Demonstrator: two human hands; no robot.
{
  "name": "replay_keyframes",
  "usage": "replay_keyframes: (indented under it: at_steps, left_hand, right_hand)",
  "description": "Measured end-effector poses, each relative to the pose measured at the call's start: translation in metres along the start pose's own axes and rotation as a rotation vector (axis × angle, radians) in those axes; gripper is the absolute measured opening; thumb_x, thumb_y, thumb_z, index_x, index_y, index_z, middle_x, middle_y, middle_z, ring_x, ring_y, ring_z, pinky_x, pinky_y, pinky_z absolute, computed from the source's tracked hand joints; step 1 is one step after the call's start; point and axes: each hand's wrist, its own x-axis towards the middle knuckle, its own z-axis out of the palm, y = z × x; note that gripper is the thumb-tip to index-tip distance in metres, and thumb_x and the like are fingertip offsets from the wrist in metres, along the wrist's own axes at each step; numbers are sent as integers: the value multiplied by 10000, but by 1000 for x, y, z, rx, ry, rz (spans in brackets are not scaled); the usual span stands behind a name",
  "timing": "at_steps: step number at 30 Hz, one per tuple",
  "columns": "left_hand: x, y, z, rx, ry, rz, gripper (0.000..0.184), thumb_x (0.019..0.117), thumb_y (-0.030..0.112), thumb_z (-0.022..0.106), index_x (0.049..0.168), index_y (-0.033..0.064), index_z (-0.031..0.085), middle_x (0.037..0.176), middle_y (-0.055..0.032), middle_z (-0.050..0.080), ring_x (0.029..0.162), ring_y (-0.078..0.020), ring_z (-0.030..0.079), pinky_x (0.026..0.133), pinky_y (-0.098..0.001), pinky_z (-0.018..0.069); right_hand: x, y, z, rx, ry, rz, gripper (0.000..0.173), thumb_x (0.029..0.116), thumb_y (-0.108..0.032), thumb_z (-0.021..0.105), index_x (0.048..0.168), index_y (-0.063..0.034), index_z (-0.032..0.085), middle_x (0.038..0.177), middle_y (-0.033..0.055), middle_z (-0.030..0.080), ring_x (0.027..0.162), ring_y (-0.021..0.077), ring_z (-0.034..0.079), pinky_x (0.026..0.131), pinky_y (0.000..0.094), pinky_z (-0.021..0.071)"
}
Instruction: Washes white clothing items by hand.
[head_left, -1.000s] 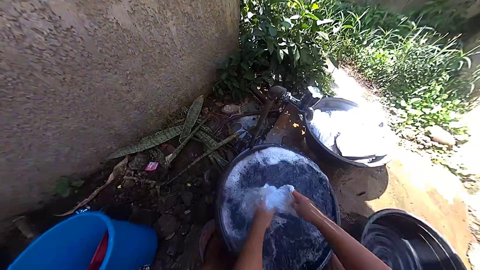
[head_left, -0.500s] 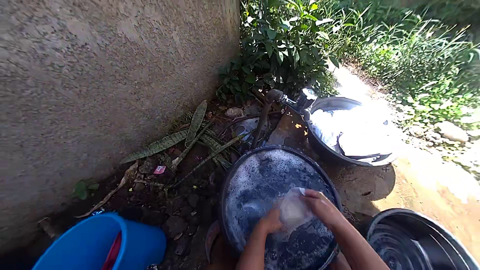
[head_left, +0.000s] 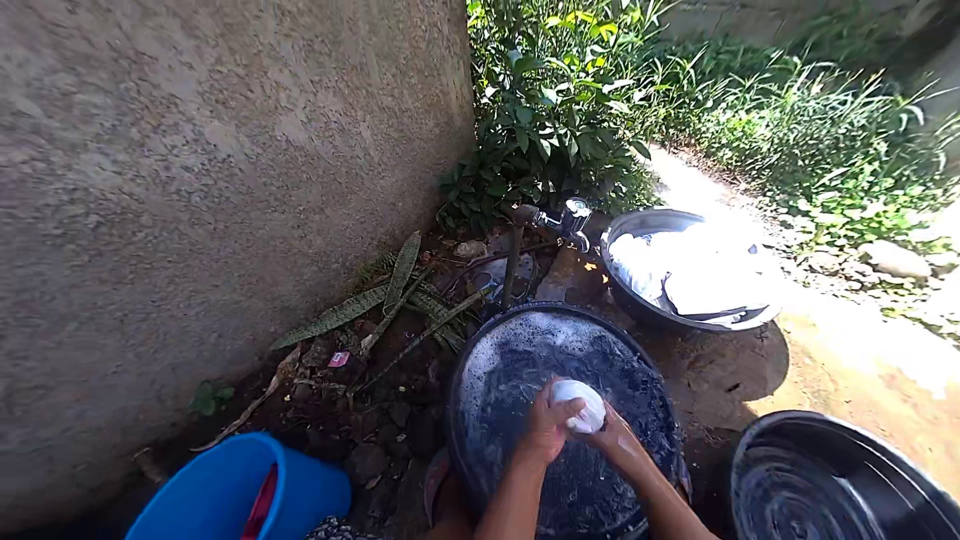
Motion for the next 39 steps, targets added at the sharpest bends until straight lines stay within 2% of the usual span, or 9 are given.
replay_keyframes:
  at_steps: [3, 9, 13, 16, 18, 21, 28, 35, 39]
  left_hand:
    - [4, -9, -12, -272, 280, 68, 303, 1052, 237, 483, 1249, 14, 540, 1048, -96, 694, 952, -168, 687, 857, -368, 589]
    - [-9, -33, -11, -461, 339, -255, 609, 1041, 641, 294, 1227, 140, 587, 1050, -71, 702, 941, -203, 689, 768, -415, 584]
    - [9, -18, -18, -363, 280, -5, 263, 1077, 117, 411, 1271, 5, 548, 1005, -107, 690, 880, -189, 694, 811, -353, 593]
    - [8, -7, -11, 334, 58, 244, 218, 824, -10, 689, 1022, -101, 674, 996, -133, 706, 948, -143, 669, 904, -312, 555]
    - [1, -12, 4, 657, -112, 412, 239, 797, 108, 781, 929, -81, 718, 1035, -172, 709, 1043, -194, 654, 973, -343, 520]
    - [-11, -24, 25, 614, 89, 497, 227, 822, 110, 750, 906, -96, 703, 949, -167, 717, 942, -175, 685, 897, -337, 557]
    - [12, 8, 31, -273, 372, -132, 377, 1124, 305, 288, 1052, 68, 573, 855, -41, 671, 795, -141, 679, 739, -330, 596]
    - [44, 45, 18, 306, -336, -678, 535, 1127, 282, 219, 736, 186, 572, 603, 78, 598, 584, -36, 618, 657, -251, 579]
    - [41, 46, 42, 834, -524, -865, 455, 1125, 366, 340, 736, 168, 467, 552, 77, 439, 509, -73, 534, 591, -263, 544]
  right_hand:
    - [0, -34, 19, 405, 143, -50, 391, 777, 77, 663, 1164, 25, 664, 1067, 127, 719, 932, 180, 705, 796, 375, 613]
    - [-22, -52, 53, 795, 90, -82, 430, 796, 179, 545, 1199, 30, 571, 1014, 91, 725, 887, 148, 718, 774, 330, 628]
    - [-38, -19, 34, 774, 55, 135, 614, 818, 139, 493, 1410, -22, 463, 1236, 153, 651, 1042, 238, 691, 811, 418, 620]
    - [-33, -18, 22, 984, -137, 409, 628, 1056, -522, 246, 1576, -172, 284, 1425, 194, 534, 1169, 380, 632, 832, 546, 579]
    - [-23, -29, 24, 1167, -138, 434, 769, 988, -758, 192, 1359, -169, 521, 1149, 143, 707, 984, 294, 717, 757, 467, 615]
    - [4, -47, 26, 1409, -2, 230, 392, 1121, -317, 257, 1136, -95, 580, 916, 39, 702, 852, 141, 703, 760, 319, 599]
    - [8, -95, 22, 609, 175, -349, 381, 1042, -270, 476, 764, -54, 622, 671, -22, 603, 665, 73, 607, 689, 307, 542]
    - [-32, -84, 34, -502, 14, -1223, 218, 853, -192, 679, 657, -97, 683, 663, 58, 676, 735, 258, 701, 689, 451, 558]
    - [-50, -65, 42, -877, -346, -1154, 148, 882, -133, 686, 761, -65, 737, 757, 84, 713, 862, 286, 711, 802, 452, 551]
